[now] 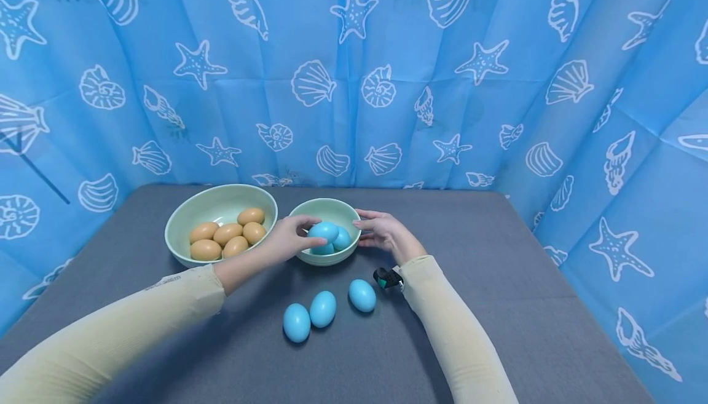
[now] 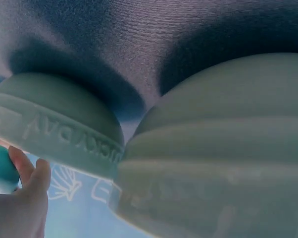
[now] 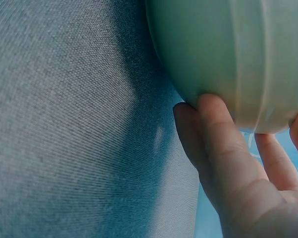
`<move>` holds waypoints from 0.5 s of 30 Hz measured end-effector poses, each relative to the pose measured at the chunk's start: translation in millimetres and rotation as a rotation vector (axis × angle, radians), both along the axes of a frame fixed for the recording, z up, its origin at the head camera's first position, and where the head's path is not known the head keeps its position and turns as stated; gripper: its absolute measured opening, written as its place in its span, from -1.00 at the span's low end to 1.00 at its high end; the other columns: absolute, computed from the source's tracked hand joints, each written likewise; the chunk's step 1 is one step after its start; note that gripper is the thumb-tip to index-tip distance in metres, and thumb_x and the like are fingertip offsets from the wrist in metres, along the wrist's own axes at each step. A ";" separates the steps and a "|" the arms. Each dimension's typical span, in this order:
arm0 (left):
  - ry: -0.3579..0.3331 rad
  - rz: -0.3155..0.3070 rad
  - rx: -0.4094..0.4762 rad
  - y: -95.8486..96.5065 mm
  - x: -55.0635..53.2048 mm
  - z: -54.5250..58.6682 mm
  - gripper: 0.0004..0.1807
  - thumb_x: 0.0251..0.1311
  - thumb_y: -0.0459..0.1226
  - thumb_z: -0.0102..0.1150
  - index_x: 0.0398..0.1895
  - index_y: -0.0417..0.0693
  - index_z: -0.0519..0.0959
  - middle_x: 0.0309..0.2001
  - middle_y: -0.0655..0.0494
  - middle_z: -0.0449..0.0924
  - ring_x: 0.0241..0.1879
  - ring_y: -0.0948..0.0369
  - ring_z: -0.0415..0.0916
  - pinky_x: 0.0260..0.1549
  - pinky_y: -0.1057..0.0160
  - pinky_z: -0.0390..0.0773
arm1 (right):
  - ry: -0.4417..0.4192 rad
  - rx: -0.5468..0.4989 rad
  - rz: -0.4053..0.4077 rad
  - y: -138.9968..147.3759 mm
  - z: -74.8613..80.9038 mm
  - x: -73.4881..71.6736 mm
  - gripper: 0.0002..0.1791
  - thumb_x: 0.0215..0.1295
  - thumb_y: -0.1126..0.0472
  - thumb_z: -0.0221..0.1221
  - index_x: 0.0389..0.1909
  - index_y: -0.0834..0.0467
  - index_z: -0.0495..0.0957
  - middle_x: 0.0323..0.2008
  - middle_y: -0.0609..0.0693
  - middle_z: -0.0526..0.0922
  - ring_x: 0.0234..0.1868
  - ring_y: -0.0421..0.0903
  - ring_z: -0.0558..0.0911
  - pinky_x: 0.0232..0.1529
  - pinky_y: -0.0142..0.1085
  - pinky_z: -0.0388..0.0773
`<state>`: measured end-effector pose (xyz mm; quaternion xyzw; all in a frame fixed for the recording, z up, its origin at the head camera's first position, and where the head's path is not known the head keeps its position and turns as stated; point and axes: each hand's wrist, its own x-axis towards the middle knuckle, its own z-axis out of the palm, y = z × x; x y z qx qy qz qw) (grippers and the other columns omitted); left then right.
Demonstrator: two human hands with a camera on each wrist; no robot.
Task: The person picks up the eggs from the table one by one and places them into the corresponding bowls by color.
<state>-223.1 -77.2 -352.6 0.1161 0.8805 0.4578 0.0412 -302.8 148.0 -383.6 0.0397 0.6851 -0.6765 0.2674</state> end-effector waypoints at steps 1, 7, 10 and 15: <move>0.009 -0.004 -0.003 1.1 -1.4 -1.1 -0.45 0.21 -0.21 0.41 0.21 -0.28 0.56 0.03 -0.16 0.67 0.01 -0.03 0.61 -0.06 0.11 0.67 | 0.002 0.000 0.004 0.1 -0.2 -0.2 -0.36 0.52 0.30 0.06 0.56 0.14 0.14 0.22 0.19 0.45 -0.23 -0.10 0.62 -0.26 -0.34 0.69; 0.005 -0.038 -0.025 6.2 -6.7 -5.4 -0.47 0.22 -0.21 0.40 0.19 -0.30 0.57 0.03 -0.16 0.66 0.00 -0.04 0.61 -0.05 0.09 0.66 | 0.005 0.002 0.013 -0.1 -1.5 -0.9 -0.37 0.52 0.29 0.06 0.55 0.14 0.15 0.11 0.13 0.52 -0.24 -0.11 0.63 -0.25 -0.34 0.69; 0.002 -0.063 -0.044 8.5 -9.7 -8.3 -0.49 0.22 -0.21 0.41 0.18 -0.28 0.58 0.05 -0.14 0.66 0.01 -0.02 0.61 -0.04 0.09 0.66 | 0.003 -0.003 0.013 0.1 -1.6 -1.1 -0.37 0.52 0.30 0.06 0.55 0.14 0.16 0.03 0.09 0.54 -0.24 -0.11 0.62 -0.25 -0.34 0.69; 0.018 -0.090 -0.085 12.6 -14.6 -12.3 -0.49 0.18 -0.24 0.43 0.16 -0.28 0.59 0.08 -0.15 0.67 0.06 -0.02 0.60 0.00 0.09 0.65 | 0.000 0.000 0.013 -0.1 -1.1 -0.6 -0.37 0.53 0.29 0.05 0.55 0.14 0.16 0.09 0.13 0.51 -0.24 -0.11 0.62 -0.26 -0.35 0.68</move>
